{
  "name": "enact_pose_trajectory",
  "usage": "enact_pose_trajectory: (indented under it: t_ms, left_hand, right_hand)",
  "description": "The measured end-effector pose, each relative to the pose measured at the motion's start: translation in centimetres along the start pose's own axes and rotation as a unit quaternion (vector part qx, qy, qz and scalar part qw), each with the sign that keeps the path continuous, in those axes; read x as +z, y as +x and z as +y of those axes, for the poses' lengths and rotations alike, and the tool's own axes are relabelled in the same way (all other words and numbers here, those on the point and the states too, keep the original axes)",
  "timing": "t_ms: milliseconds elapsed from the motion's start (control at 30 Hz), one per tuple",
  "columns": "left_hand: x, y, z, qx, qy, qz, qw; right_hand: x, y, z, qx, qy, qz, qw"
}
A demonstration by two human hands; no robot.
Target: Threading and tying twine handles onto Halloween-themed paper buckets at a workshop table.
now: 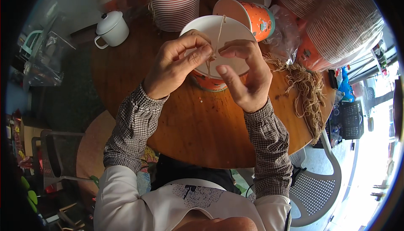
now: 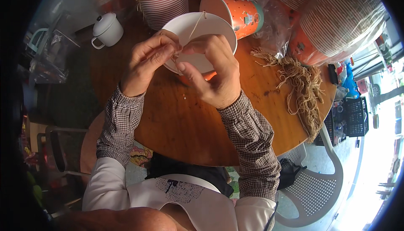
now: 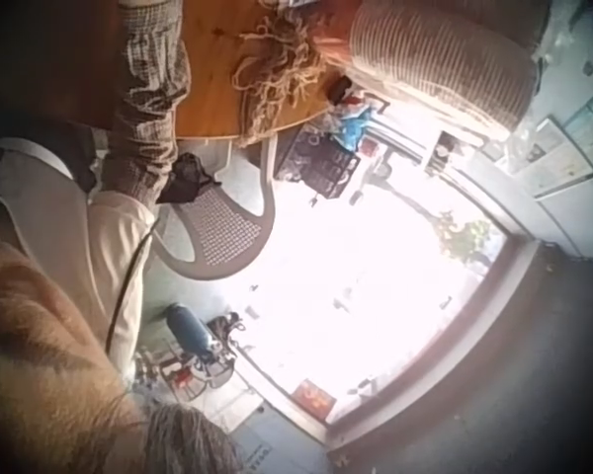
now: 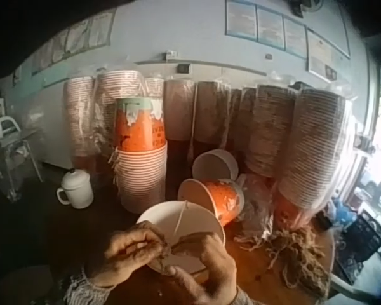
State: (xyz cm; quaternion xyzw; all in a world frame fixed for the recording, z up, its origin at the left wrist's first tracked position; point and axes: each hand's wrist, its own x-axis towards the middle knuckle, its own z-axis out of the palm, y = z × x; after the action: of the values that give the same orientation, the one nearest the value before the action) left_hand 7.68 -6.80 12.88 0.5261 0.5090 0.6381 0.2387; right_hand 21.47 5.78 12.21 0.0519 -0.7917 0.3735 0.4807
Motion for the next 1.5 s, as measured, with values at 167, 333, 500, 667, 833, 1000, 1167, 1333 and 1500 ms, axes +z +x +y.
enact_pose_trajectory:
  t_ms: [167,333,500,667,833,1000,1167,1333,1500]
  left_hand:
    - [0.1,0.1,-0.1,0.032,0.005,0.0,0.999]
    - [0.6,0.3,-0.3,0.083,0.043,0.01,0.996]
    - [0.9,0.3,-0.6,0.075,0.097,0.031,0.992]
    - [0.7,0.5,-1.3,0.088,0.095,0.038,0.991]
    - [0.1,0.8,-1.6,0.166,0.153,0.038,0.973]
    - [0.5,0.3,-0.8,0.1,0.092,0.048,0.99]
    - [0.7,0.1,-0.7,0.109,0.051,0.061,0.991]
    - [0.5,0.0,-0.9,0.117,0.002,0.007,0.993]
    - [0.5,0.2,-1.5,0.142,0.039,-0.025,0.989]
  right_hand:
    - [0.7,-0.2,0.3,-0.032,-0.067,0.045,0.996]
    - [0.6,-0.4,0.9,0.042,-0.016,0.082,0.996]
    - [0.7,-0.4,0.7,0.043,-0.019,0.071,0.996]
    - [0.3,-0.2,1.1,0.02,-0.048,0.08,0.995]
    - [-0.6,0.3,1.1,-0.055,-0.163,0.063,0.983]
    - [-0.4,0.2,1.3,-0.087,-0.189,0.037,0.977]
    - [-0.1,0.0,1.4,-0.059,-0.163,0.036,0.984]
    - [0.1,-0.2,1.4,-0.021,-0.132,0.045,0.99]
    - [0.3,-0.3,1.2,0.041,-0.115,0.065,0.99]
